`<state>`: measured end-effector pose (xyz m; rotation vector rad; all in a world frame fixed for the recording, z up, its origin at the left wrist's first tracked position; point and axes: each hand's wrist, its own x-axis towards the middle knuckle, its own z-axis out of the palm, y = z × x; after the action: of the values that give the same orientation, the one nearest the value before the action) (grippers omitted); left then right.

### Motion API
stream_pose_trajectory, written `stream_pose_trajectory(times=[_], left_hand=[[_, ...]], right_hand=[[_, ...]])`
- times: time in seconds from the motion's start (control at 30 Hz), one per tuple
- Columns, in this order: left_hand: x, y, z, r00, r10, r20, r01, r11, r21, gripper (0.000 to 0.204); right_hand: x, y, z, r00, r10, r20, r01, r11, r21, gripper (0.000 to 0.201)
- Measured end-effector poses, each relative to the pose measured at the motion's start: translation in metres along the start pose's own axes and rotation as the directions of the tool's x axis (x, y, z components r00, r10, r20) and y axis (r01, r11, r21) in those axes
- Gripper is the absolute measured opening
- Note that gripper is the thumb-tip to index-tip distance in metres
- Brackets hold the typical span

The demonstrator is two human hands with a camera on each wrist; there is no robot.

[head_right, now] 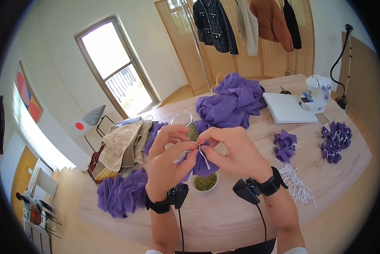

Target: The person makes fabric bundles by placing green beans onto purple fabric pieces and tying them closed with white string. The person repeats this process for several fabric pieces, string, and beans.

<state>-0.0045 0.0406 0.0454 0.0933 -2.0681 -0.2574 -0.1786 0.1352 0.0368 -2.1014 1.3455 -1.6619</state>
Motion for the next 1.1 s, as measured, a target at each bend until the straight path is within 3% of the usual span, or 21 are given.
stream_pose_trajectory(times=[0.33,0.43,0.63,0.73,1.03,1.1], left_hand=[[0.004,0.008,0.006,0.993,0.119,0.026,-0.121,0.959,0.258,0.019],[0.005,0.01,0.006,0.99,0.137,0.027,-0.14,0.957,0.256,0.021],[0.002,0.005,0.007,0.989,0.139,-0.052,-0.13,0.982,0.138,0.021],[0.001,0.002,0.008,0.982,0.122,-0.144,-0.114,0.992,0.06,0.023],[-0.003,-0.003,0.013,0.964,-0.066,-0.259,-0.007,0.963,-0.269,0.024],[0.0,0.0,0.01,0.968,-0.05,-0.247,-0.006,0.975,-0.222,0.025]], right_hand=[[0.0,-0.008,-0.001,0.999,0.044,0.018,-0.043,0.997,-0.059,0.018],[-0.001,-0.009,-0.002,1.0,0.017,0.023,-0.015,0.996,-0.082,0.018],[-0.001,-0.011,-0.003,0.997,0.054,0.049,-0.054,0.999,-0.007,0.018],[-0.002,-0.006,-0.001,0.996,0.082,0.028,-0.085,0.988,0.128,0.018],[-0.003,-0.011,-0.002,0.991,0.137,-0.007,-0.128,0.946,0.298,0.017],[-0.003,-0.01,-0.002,0.99,0.136,-0.023,-0.124,0.95,0.286,0.017]])
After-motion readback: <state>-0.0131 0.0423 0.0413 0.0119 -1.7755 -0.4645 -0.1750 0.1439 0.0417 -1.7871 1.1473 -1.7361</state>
